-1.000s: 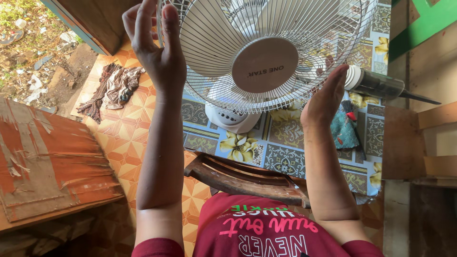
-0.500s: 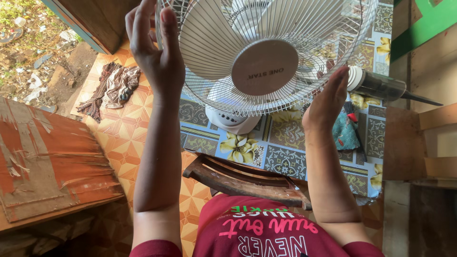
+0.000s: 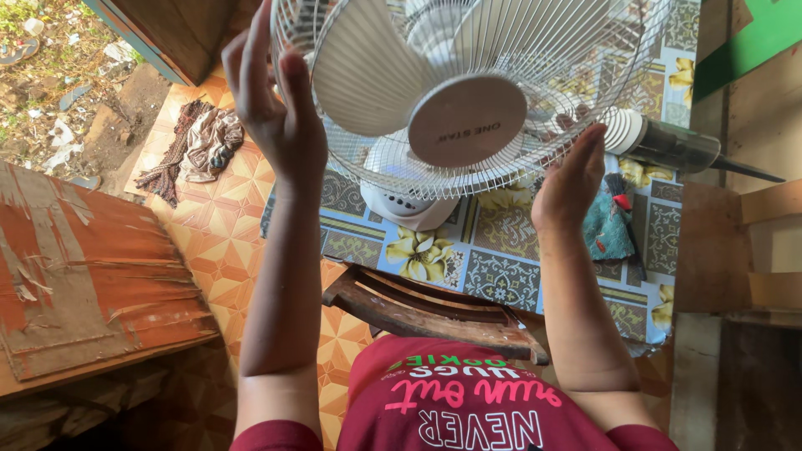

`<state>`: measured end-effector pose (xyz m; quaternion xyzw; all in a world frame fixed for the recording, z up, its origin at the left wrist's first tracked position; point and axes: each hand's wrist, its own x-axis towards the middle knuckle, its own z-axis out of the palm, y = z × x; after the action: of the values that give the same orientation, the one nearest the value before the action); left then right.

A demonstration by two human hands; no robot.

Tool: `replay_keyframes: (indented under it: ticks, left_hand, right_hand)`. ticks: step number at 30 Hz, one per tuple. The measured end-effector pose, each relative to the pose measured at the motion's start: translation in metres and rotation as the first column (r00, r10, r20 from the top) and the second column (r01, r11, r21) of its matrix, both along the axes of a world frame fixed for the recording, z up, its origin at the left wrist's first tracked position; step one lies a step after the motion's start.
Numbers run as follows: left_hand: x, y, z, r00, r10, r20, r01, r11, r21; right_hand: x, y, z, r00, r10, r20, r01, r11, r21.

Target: The person removes the front grille ring from an electric fan, separates the grille from the fan, and works on the fan blades and guard on their lap. They use a screwdriver on the grille clips and reposition the guard while seated at the table.

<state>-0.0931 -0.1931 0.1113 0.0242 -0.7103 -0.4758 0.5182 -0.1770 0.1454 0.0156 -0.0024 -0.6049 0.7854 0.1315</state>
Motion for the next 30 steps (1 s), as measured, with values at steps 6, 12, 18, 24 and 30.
replay_keyframes:
  ticks: [6,12,18,24,30]
  left_hand:
    - [0.021,0.041,-0.058,0.989,-0.07,-0.133,0.1,0.968,0.232]
    - [0.039,0.076,-0.106,0.991,-0.132,-0.024,0.123,0.825,0.552]
    - [0.043,0.092,-0.137,0.981,-0.182,-0.066,0.182,0.751,0.635]
    - [0.041,0.1,-0.156,0.899,-0.298,-0.322,0.429,0.445,0.786]
    - [0.038,0.099,-0.168,0.862,-0.345,-0.371,0.487,0.364,0.794]
  right_hand:
    - [0.016,0.0,-0.01,0.976,0.147,-0.161,-0.163,0.983,-0.087]
    - [0.028,-0.004,-0.01,0.946,0.235,-0.224,-0.246,0.969,-0.025]
    - [0.041,-0.017,-0.008,0.939,0.318,-0.134,-0.343,0.905,-0.253]
    - [0.051,-0.032,-0.027,0.901,0.396,-0.175,-0.433,0.83,-0.35]
    - [0.059,-0.032,-0.051,0.888,0.415,-0.196,-0.453,0.727,-0.516]
